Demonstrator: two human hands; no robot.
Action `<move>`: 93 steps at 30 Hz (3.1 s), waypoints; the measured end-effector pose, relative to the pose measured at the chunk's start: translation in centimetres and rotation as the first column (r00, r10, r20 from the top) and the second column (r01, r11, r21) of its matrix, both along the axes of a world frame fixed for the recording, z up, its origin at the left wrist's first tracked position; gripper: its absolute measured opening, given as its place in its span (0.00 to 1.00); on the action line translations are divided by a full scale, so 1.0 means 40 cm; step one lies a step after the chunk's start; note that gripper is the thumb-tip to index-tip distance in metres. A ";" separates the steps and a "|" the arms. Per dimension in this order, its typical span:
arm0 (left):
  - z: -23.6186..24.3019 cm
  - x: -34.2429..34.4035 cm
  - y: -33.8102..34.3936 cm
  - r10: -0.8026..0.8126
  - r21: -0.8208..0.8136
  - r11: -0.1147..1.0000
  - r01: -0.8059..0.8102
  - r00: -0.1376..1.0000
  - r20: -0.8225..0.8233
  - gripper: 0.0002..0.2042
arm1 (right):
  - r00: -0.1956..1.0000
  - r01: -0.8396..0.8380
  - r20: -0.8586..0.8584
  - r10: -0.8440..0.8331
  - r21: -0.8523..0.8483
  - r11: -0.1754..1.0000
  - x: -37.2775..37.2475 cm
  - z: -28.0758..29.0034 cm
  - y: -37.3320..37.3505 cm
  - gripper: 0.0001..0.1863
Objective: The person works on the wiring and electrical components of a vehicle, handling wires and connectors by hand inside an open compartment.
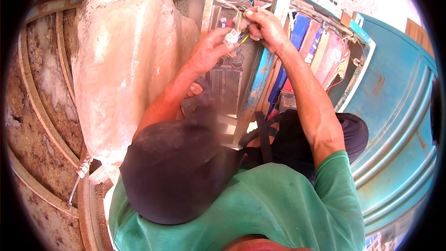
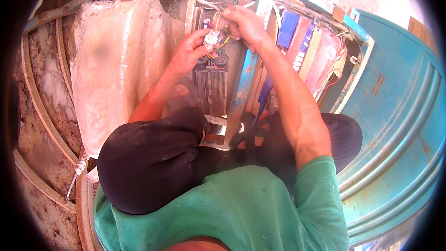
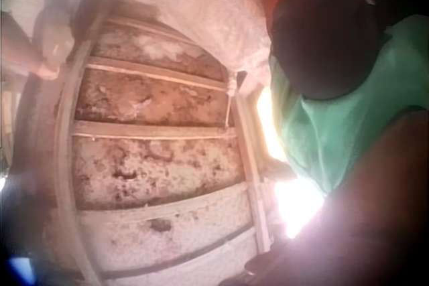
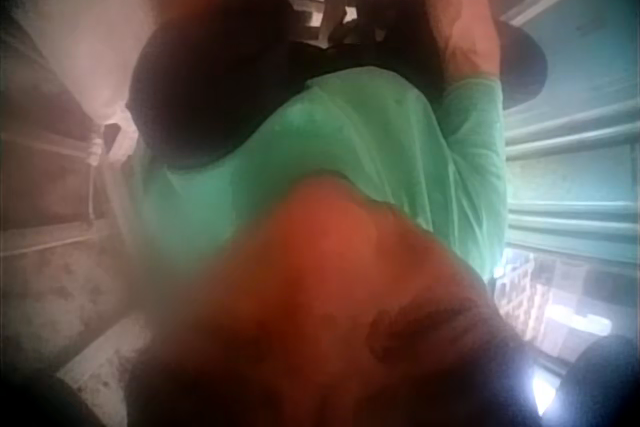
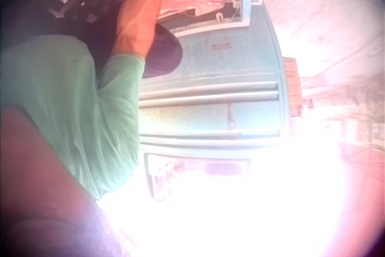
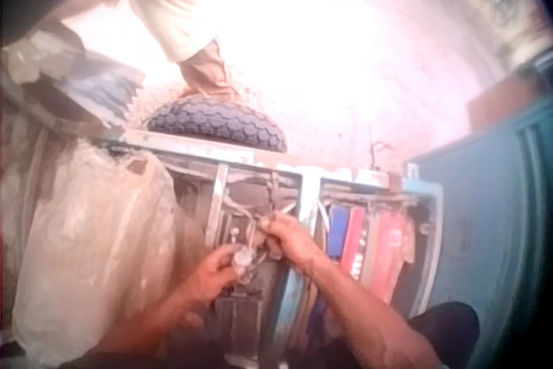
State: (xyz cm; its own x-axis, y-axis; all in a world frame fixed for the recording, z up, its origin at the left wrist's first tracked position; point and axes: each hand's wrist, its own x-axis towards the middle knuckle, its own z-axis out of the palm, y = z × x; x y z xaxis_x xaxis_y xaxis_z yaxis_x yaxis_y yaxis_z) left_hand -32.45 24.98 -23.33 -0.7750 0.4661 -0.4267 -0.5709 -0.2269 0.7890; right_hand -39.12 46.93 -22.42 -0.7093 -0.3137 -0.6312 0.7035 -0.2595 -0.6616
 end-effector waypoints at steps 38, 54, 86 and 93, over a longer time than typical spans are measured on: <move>0.040 -0.127 -0.015 -0.150 -0.382 0.914 0.134 0.989 -0.013 0.16 | 0.999 0.039 -0.035 -0.038 0.014 0.999 0.000 -0.006 -0.006 0.13; 0.041 -0.103 -0.035 -0.072 -0.298 0.948 0.107 0.989 0.128 0.18 | 0.950 -0.081 -0.220 0.222 0.514 0.854 0.011 0.030 0.018 0.13; 0.010 -0.057 -0.116 0.135 -0.372 0.918 -0.135 0.991 -0.026 0.17 | 0.988 -0.048 -0.119 0.098 0.367 0.929 -0.004 0.028 0.034 0.10; 0.005 -0.052 -0.117 0.130 -0.352 0.928 -0.124 0.991 -0.007 0.16 | 0.990 -0.042 -0.107 0.087 0.370 0.928 -0.008 0.039 0.030 0.10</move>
State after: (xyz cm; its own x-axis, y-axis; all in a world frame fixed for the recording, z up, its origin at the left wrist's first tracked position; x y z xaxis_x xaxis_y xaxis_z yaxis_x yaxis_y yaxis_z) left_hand -34.53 20.30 -23.14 -0.8094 0.1823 -0.5583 -0.5691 -0.0086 0.8222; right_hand -39.45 48.14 -20.84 -0.7725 -0.1241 -0.6227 0.6206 0.0601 -0.7819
